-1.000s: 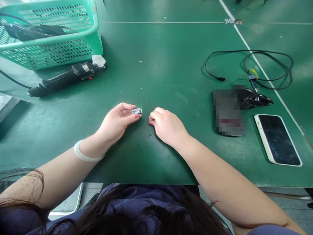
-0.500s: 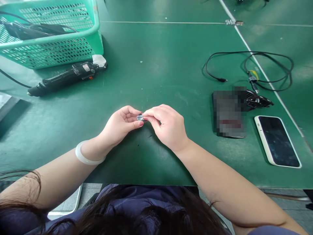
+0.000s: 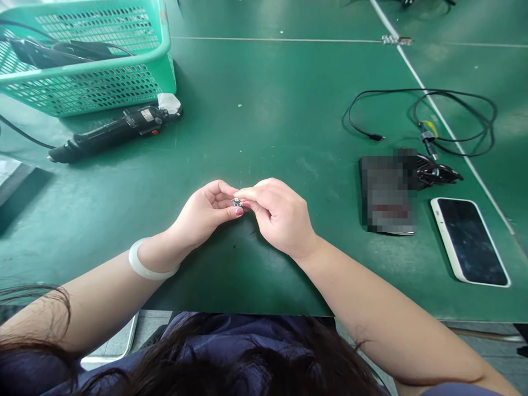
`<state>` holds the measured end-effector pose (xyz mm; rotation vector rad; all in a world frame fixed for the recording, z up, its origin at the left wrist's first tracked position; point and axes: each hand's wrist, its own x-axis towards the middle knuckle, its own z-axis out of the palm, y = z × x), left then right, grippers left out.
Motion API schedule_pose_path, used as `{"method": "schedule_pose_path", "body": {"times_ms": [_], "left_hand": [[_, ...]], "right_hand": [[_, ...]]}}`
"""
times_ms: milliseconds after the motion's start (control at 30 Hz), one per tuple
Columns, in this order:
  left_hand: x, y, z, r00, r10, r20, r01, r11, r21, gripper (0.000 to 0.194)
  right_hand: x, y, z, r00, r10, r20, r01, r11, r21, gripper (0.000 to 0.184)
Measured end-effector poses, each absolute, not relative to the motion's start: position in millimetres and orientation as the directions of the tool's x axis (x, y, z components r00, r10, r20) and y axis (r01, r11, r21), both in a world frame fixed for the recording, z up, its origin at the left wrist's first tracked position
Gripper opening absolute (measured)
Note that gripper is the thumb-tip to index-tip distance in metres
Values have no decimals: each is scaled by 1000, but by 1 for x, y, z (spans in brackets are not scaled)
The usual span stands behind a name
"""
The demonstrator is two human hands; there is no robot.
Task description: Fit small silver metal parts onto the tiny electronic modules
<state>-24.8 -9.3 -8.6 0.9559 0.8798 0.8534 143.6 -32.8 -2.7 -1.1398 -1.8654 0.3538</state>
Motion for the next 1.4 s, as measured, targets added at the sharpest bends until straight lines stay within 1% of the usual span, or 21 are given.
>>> {"method": "schedule_pose_path", "body": {"times_ms": [267,400,533,733,1000,1200,1400], "left_hand": [[-25,-8,-10,370,904,-215,-218,310,925,32],[-25,-8,-10,374,903,-210,-198,299,933,29],[-25,-8,-10,372,901,-222,-176,304,936,28],[-24,-8,-9,365,898,-247,-149,318,936,29],[-24,-7,-10,356,904,-238,-177,316,932,29],[-23,-7,-9,354,902,-246,-178,323,929,27],[-23,-7,-9,355,902,-243,-185,323,928,28]], "right_hand": [[148,-29,-4,-127,874,470,586,448,-675,18],[149,-29,-4,-129,874,469,564,453,-690,16],[148,-28,-4,-124,886,446,591,427,-685,16],[148,-28,-4,-98,886,454,590,419,-691,20],[150,-29,-4,-158,870,468,642,451,-621,22],[150,-28,-6,-204,820,534,630,528,-570,24],[150,-27,-4,-193,842,503,666,489,-564,23]]}}
